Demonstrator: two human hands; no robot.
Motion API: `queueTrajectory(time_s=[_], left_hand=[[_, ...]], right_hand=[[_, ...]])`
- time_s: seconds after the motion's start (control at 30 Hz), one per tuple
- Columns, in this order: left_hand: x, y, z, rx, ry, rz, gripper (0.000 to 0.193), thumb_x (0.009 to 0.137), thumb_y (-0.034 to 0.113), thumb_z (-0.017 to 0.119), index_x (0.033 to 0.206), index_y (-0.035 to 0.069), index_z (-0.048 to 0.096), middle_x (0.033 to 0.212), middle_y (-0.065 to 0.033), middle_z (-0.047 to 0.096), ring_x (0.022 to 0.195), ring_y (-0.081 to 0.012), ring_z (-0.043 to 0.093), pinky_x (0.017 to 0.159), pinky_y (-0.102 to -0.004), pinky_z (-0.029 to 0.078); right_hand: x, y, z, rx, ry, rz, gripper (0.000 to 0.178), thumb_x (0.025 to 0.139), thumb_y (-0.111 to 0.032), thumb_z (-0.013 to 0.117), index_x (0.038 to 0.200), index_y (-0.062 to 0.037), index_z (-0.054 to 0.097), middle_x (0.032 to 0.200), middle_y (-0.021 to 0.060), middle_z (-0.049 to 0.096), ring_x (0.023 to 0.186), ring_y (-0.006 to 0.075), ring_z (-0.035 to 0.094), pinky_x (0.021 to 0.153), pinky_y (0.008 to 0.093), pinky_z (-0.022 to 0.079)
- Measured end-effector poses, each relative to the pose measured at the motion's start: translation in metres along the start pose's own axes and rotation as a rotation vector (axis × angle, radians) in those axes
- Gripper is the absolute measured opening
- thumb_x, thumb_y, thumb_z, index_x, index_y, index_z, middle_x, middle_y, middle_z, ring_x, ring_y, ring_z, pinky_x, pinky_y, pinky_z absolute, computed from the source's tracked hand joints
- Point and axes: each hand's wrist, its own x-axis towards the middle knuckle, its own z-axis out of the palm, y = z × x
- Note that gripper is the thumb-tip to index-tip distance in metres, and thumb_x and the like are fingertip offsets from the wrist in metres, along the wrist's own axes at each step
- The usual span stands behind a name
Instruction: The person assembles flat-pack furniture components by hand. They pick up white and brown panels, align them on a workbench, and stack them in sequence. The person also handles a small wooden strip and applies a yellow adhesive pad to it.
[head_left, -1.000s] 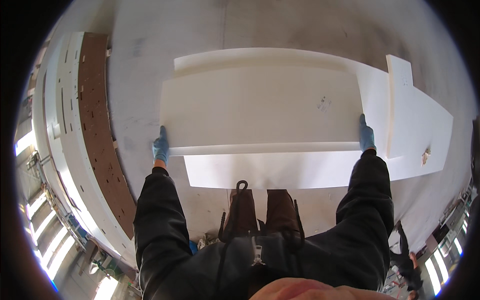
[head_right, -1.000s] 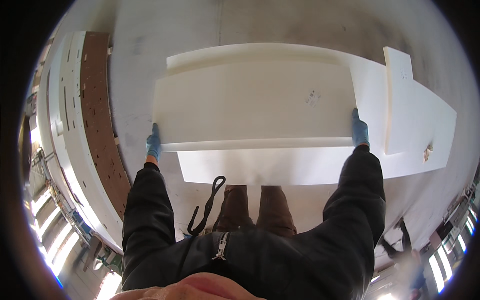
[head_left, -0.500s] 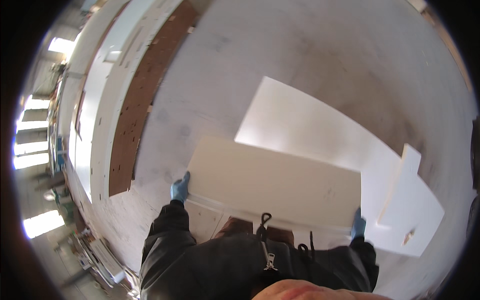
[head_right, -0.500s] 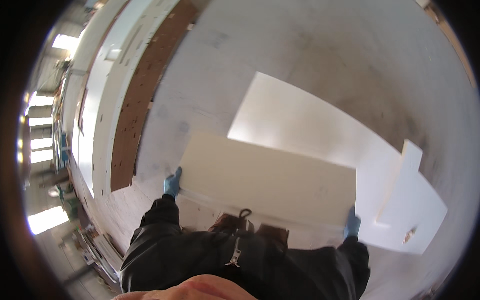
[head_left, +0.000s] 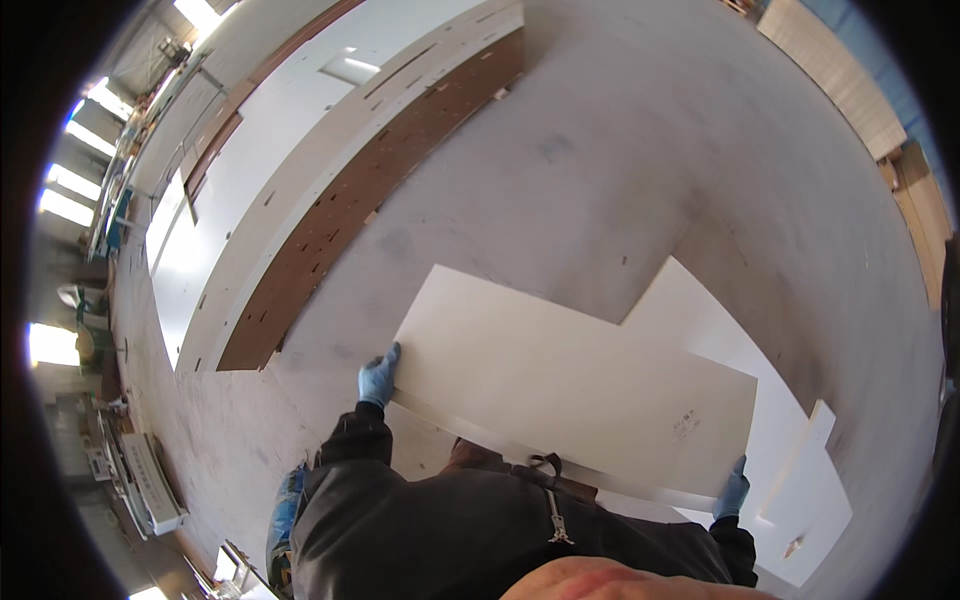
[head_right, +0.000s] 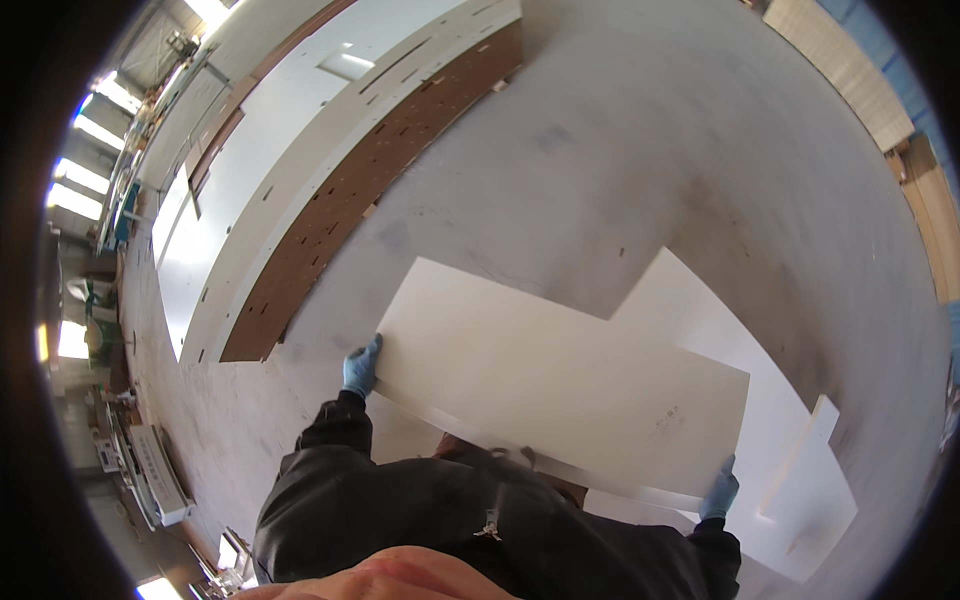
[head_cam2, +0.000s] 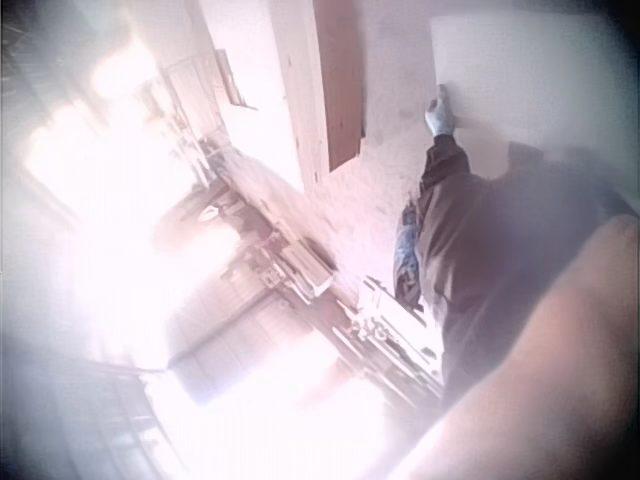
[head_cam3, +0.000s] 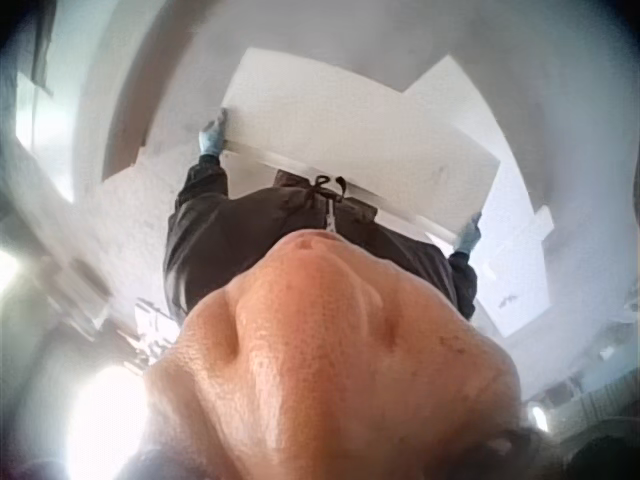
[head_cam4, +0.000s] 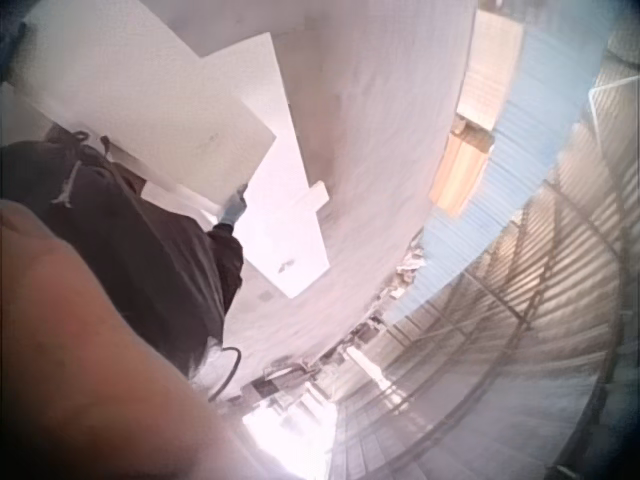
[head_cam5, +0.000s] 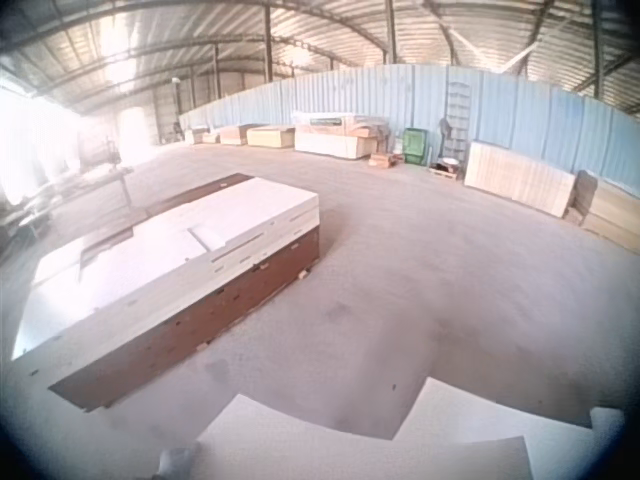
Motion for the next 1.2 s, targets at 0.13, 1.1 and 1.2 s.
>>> queueTrajectory(time_s=[0.13,1.1,1.2], left_hand=[[0.069,0.041,-0.091,-0.359,0.056,0.001,0.051,0.088,0.045,0.076,0.087,-0.006,0.072,0.079,-0.0045,0.069,0.072,-0.0101,0.059,0.068,-0.0271,0.049],[0.549,0.611,0.053,-0.496,0.255,0.362,0.044,0.090,0.037,0.076,0.066,0.000,0.066,0.065,0.0034,0.055,0.063,-0.0070,0.042,0.059,-0.0273,0.039],[0.624,0.685,0.091,-0.356,0.194,0.231,0.048,0.089,0.041,0.076,0.073,-0.003,0.070,0.065,0.0010,0.060,0.064,-0.0089,0.051,0.063,-0.0276,0.045]], right_hand=[[-0.048,-0.090,0.105,0.053,-0.093,-0.153,0.063,0.103,-0.056,0.047,0.091,0.0017,0.069,0.066,-0.0028,0.054,0.059,0.0114,0.048,0.053,0.0325,0.042],[0.214,-0.640,0.498,0.406,-0.039,-0.316,0.051,0.103,-0.050,0.051,0.074,-0.0103,0.061,0.065,-0.0093,0.040,0.059,0.0052,0.036,0.052,0.0273,0.030],[0.244,-0.700,0.542,0.351,0.022,-0.277,0.052,0.104,-0.051,0.050,0.080,-0.0067,0.066,0.066,-0.0071,0.048,0.060,0.0072,0.042,0.054,0.0287,0.036]])
